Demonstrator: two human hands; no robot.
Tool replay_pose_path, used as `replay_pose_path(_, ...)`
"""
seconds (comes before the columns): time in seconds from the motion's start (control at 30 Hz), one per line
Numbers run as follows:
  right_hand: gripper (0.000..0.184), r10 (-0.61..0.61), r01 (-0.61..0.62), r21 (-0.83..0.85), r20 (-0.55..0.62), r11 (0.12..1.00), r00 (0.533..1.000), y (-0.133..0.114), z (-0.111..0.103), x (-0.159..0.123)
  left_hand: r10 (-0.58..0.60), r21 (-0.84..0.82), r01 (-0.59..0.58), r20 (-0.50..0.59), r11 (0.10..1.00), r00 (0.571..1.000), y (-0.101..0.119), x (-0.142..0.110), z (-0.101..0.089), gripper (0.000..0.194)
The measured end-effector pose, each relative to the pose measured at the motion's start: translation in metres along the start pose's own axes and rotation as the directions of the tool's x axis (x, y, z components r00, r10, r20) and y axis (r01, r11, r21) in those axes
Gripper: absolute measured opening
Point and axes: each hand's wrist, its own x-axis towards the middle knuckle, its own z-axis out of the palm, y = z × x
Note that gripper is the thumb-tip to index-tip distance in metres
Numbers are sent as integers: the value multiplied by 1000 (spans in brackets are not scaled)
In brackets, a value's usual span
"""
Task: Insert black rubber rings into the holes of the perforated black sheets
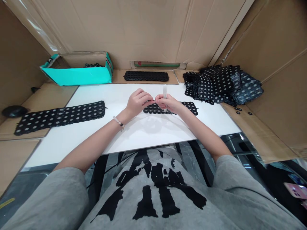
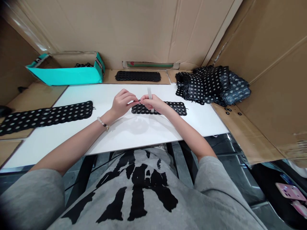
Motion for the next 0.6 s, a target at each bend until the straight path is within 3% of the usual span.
replay_pose_path(0.1,25,-8,7,-108,-2,994,1000,-10,-1,-7,-19,-9,19,49,1000,999,-1,0,-1,51)
replay_pose_path(0.2,23,-78,47,-334,-81,941,994,-32,-7,-37,-32,7,31,49,999,998,-4,-1,-2,48)
replay_pose_path(0.3,25,-129,27,-511,-165,859,978,-56,-19,-100,-55,2,55,26,998,998,-9,-4,-1,44)
replay_pose_path(0.4,25,-119,-128,-623,-339,772,933,-65,-37,-181,-86,-16,86,9,996,996,-14,-8,2,39)
replay_pose_path(0.53,28,-70,-349,-666,-516,659,854,-47,-61,-272,-150,-26,150,-4,988,989,-22,-10,8,30)
replay_pose_path(0.6,30,12,-423,-683,-518,595,855,-33,-72,-296,-176,-32,175,-24,984,984,-27,-11,11,27)
